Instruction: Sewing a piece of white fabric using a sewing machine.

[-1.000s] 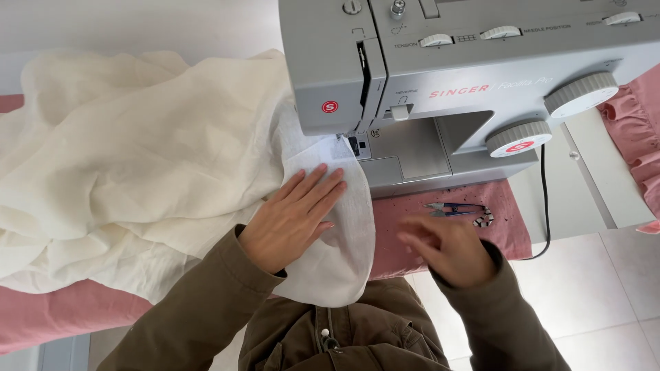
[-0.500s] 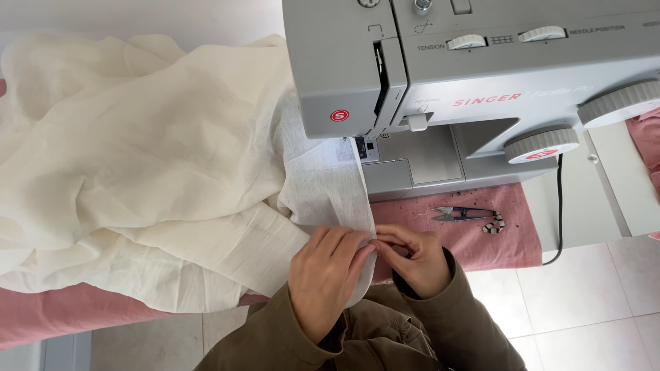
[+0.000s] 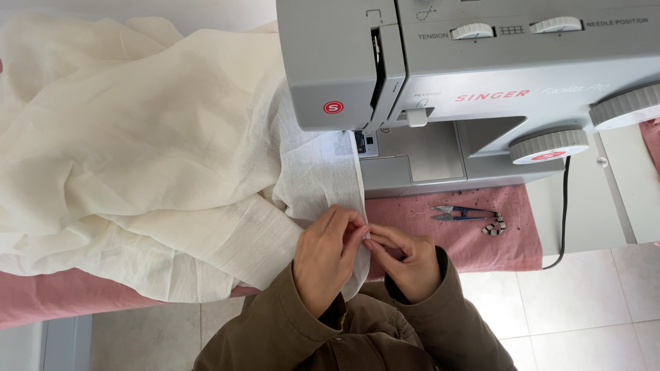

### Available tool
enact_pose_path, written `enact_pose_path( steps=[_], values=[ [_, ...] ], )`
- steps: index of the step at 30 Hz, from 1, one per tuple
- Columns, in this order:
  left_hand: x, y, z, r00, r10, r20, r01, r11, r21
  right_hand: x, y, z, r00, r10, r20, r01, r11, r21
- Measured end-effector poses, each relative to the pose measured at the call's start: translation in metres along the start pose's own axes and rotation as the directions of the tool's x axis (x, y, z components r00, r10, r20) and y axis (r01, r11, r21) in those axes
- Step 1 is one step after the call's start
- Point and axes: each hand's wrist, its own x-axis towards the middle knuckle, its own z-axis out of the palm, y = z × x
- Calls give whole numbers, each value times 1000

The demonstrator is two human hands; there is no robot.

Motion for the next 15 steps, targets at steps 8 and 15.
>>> enact_pose_path(
  steps=[8,15],
  values=[
    [-9,2,-8,999,33,28,-32,999,-42,0,21,-2,1000,-2,31,-1,995,95],
    [-25,23,20,908,375,185,-366,927,-82,4,39,-19,950,-262,172,264,964,10]
  ],
)
